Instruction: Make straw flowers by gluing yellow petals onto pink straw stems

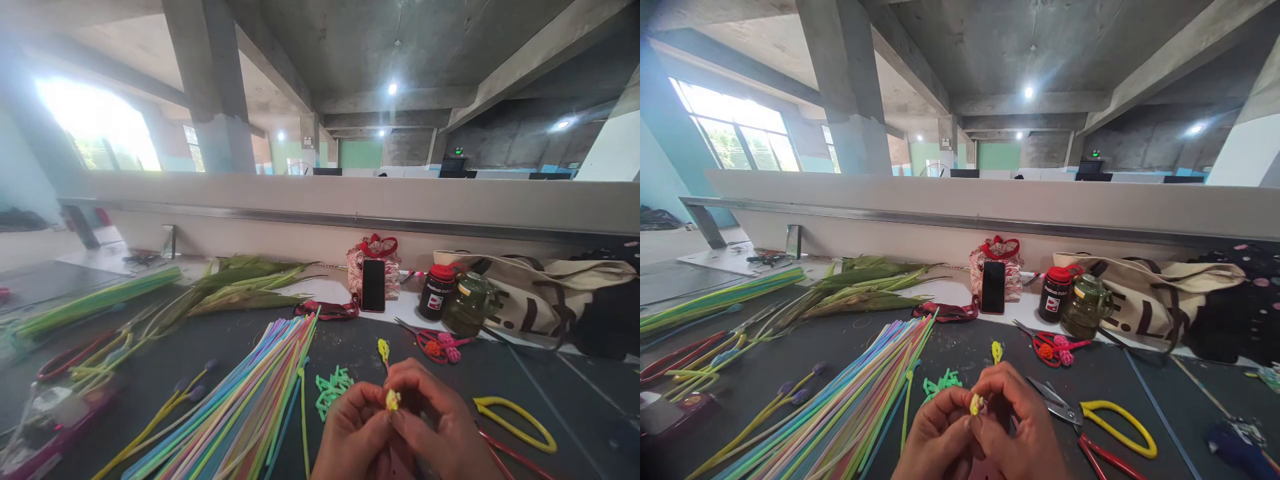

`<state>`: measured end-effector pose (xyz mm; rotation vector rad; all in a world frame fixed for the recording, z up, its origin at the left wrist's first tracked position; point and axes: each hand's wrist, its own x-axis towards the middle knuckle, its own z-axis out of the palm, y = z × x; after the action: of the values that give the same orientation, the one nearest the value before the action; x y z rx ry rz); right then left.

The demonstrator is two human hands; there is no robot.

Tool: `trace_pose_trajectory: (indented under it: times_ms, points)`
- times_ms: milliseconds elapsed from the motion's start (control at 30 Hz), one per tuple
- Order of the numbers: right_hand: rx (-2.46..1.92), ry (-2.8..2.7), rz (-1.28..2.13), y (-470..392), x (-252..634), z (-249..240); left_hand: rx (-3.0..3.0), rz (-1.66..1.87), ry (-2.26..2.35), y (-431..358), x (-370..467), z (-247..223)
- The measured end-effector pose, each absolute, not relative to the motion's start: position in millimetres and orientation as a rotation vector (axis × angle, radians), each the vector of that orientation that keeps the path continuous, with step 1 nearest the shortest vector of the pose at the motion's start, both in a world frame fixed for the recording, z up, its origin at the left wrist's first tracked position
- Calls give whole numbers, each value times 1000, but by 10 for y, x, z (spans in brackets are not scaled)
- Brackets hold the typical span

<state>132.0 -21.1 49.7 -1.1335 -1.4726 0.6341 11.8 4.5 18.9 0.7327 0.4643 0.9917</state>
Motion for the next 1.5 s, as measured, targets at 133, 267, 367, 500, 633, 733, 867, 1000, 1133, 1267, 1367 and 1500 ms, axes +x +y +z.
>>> trace_pose_trajectory:
  times_ms: [133,267,367,500,633,733,867,1000,1133,1267,1367,1500]
  points:
    - [-1097,-1479,647,-202,1332,461,746,1031,487,53,137,150]
    - [-1090,-1487,649,-193,1330,453,733,1052,534,67,161,101]
    - [-1094,-1520,626,-188,1333,455,762,1051,565,65,161,98]
    - [-1105,-1527,649,-182,1349,440,797,1052,594,60,152,118]
    - [-1104,-1525,652,-168,1352,405,798,1066,611,52,154,128]
    - [-1097,-1494,633,-167,1334,392,768,1072,620,45,146,144]
    - [-1116,-1393,715,-200,1316,408,697,1053,544,52,125,205]
    - [-1138,-1284,865,-245,1301,420,557,985,420,73,107,266]
    - [-1152,-1255,900,-255,1271,399,533,936,377,104,70,268]
    - [-1197,-1161,882,-227,1322,394,532,897,420,148,21,258]
    - [-1262,-1112,866,-185,1423,431,474,894,456,189,21,246]
    - [-1304,-1123,902,-144,1522,483,434,916,437,253,60,172]
